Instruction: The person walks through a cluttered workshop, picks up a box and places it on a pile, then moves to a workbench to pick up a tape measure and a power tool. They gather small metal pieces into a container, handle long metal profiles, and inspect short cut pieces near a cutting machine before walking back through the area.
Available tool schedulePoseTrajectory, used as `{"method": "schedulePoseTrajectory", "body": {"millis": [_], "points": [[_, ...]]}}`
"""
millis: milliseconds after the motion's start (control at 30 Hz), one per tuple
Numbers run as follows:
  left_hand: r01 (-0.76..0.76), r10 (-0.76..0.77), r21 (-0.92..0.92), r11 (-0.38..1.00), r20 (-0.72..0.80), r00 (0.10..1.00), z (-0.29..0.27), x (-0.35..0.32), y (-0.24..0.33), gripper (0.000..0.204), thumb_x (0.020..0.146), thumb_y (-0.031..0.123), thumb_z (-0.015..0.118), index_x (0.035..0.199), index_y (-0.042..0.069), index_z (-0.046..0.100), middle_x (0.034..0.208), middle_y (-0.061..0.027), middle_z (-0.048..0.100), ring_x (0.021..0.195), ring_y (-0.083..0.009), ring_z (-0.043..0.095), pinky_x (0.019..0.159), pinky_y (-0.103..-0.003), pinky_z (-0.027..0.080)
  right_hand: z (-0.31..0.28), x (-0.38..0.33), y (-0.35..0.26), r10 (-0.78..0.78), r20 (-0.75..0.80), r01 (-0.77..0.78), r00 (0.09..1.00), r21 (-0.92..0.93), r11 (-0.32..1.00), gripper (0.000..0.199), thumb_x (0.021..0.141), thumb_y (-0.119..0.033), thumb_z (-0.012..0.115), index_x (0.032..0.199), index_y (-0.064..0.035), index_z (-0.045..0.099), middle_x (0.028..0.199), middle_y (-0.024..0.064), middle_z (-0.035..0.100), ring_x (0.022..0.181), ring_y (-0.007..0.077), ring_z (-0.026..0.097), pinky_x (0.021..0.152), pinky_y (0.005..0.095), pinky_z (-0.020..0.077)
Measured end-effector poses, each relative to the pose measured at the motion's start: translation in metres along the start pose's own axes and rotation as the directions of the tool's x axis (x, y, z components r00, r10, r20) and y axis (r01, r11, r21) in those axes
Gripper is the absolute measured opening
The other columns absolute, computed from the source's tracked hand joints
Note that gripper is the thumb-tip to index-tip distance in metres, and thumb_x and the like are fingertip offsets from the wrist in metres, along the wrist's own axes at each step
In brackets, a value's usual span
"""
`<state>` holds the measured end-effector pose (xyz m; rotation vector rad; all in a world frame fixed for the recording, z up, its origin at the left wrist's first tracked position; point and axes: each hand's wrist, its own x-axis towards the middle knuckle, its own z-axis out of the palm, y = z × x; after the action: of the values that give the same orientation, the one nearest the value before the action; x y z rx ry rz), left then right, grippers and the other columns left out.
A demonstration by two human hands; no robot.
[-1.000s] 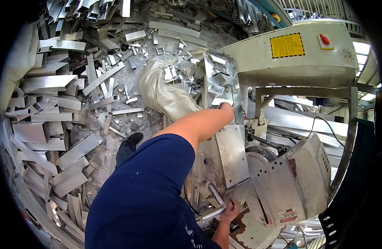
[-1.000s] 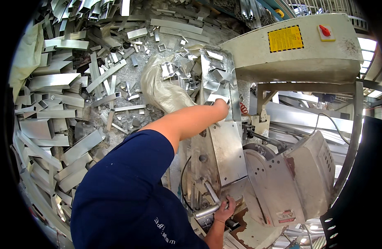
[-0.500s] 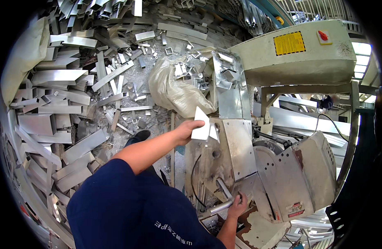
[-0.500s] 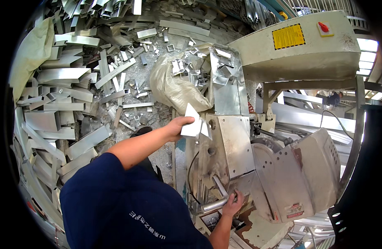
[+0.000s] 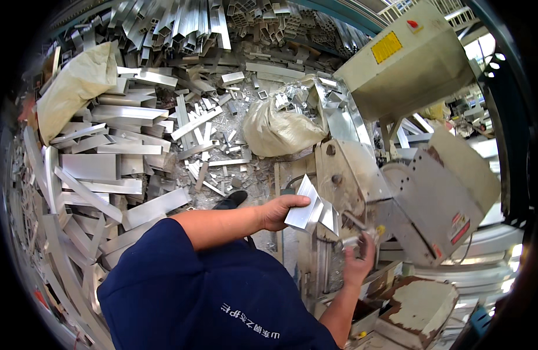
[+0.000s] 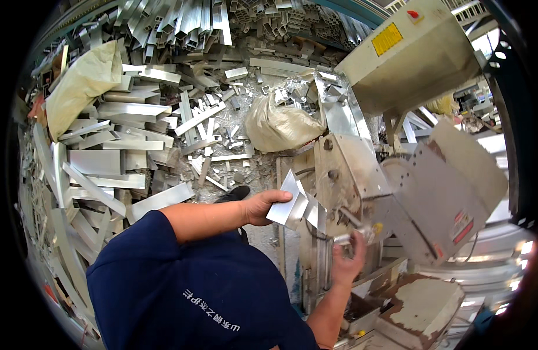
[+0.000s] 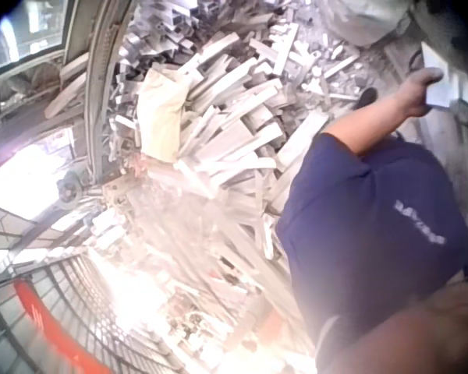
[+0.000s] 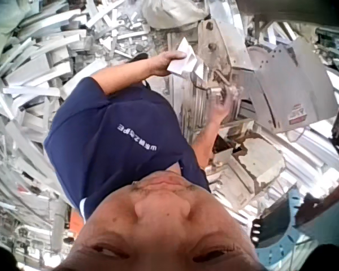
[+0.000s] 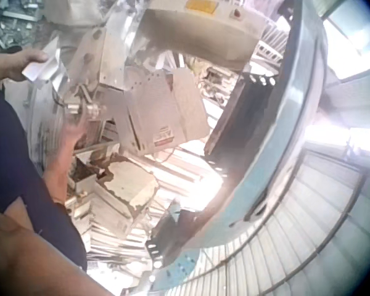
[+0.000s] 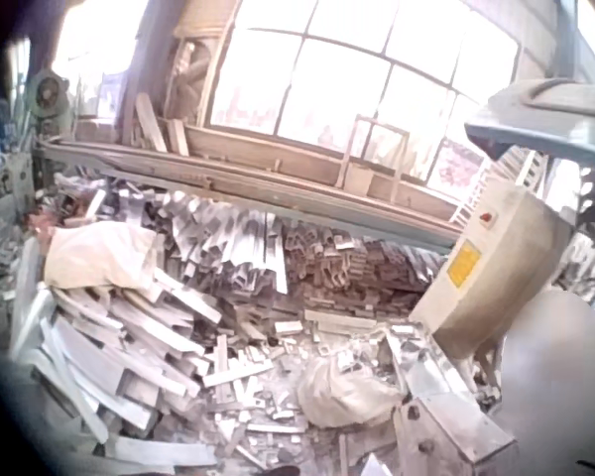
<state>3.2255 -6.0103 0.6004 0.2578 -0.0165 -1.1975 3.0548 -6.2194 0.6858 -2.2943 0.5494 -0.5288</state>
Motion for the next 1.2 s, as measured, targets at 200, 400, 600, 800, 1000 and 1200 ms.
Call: {"method": "schedulePoseTrajectory", "body": {"millis": [200, 400, 600, 800, 1000, 1200], "points": [[0.129, -0.126, 0.02, 0.991, -0.119, 0.985, 0.016, -0.065, -0.072, 0.05, 0.081, 0.03, 0.067, 0.122, 0.005, 0.053, 0.113, -0.0101, 0.063, 0.103, -0.0236, 0.062, 0.095, -0.039, 0.045, 0.022, -0.099, -0.007, -0.223, 0.034, 0.224, 0.974, -0.043, 0.974, 0.031, 0.067, 0.0, 0.075, 0.096, -0.0034, 0.064, 0.104, 0.0145, 0.063, 0.094, 0.0328, 0.061, 0.08, 0.0355, 0.0502], [0.253, -0.238, 0.131, 0.959, -0.115, 0.964, 0.041, -0.089, -0.098, 0.059, 0.078, 0.039, 0.067, 0.122, 0.003, 0.051, 0.11, -0.0154, 0.062, 0.099, -0.0309, 0.061, 0.092, -0.043, 0.046, -0.009, -0.157, -0.009, -0.116, -0.021, 0.118, 0.993, 0.156, 0.981, 0.03, 0.079, -0.015, 0.073, 0.105, -0.0022, 0.065, 0.108, 0.013, 0.061, 0.095, 0.0253, 0.061, 0.08, 0.0318, 0.0493], [0.493, -0.506, 0.133, 0.86, 0.094, 0.857, 0.06, -0.036, -0.13, 0.06, 0.08, 0.041, 0.062, 0.124, 0.002, 0.05, 0.112, -0.0159, 0.061, 0.1, -0.0312, 0.061, 0.09, -0.044, 0.049, -0.056, -0.198, -0.001, 0.145, -0.166, -0.005, 0.975, 0.641, 0.767, 0.04, 0.091, -0.017, 0.06, 0.126, 0.0006, 0.05, 0.119, 0.0102, 0.054, 0.101, 0.0164, 0.056, 0.086, 0.0304, 0.0469], [0.556, -0.655, 0.442, 0.704, 0.103, 0.749, 0.094, 0.02, -0.168, 0.069, 0.074, 0.049, 0.064, 0.124, 0.004, 0.05, 0.11, -0.0177, 0.058, 0.099, -0.0284, 0.058, 0.083, -0.039, 0.049, -0.086, -0.228, 0.003, 0.51, -0.073, -0.329, 0.857, 0.685, 0.651, 0.033, 0.093, -0.012, 0.056, 0.123, 0.0037, 0.053, 0.101, 0.0061, 0.062, 0.089, 0.0126, 0.056, 0.08, 0.0296, 0.0476], [0.74, -0.885, 0.556, 0.378, -0.019, 0.466, 0.106, 0.061, -0.213, 0.064, 0.074, 0.037, 0.067, 0.125, 0.004, 0.049, 0.11, -0.0136, 0.062, 0.097, -0.0283, 0.062, 0.085, -0.042, 0.052, -0.098, -0.284, -0.008, 0.434, -0.533, -0.437, 0.726, 0.129, 0.89, 0.012, 0.085, -0.012, 0.062, 0.088, -0.0008, 0.064, 0.086, 0.0153, 0.062, 0.08, 0.035, 0.059, 0.068, 0.0394, 0.0477], [0.628, -0.978, 0.778, -0.007, -0.136, 0.157, 0.116, 0.056, -0.26, 0.063, 0.077, 0.034, 0.065, 0.126, 0.0, 0.047, 0.11, -0.0131, 0.061, 0.096, -0.0239, 0.062, 0.081, -0.037, 0.052, -0.068, -0.335, -0.028, 0.49, -0.749, -0.683, 0.445, 0.07, 0.727, 0.009, 0.082, -0.009, 0.062, 0.081, -0.0005, 0.062, 0.077, 0.0139, 0.059, 0.074, 0.0342, 0.058, 0.064, 0.0408, 0.0462]]}}
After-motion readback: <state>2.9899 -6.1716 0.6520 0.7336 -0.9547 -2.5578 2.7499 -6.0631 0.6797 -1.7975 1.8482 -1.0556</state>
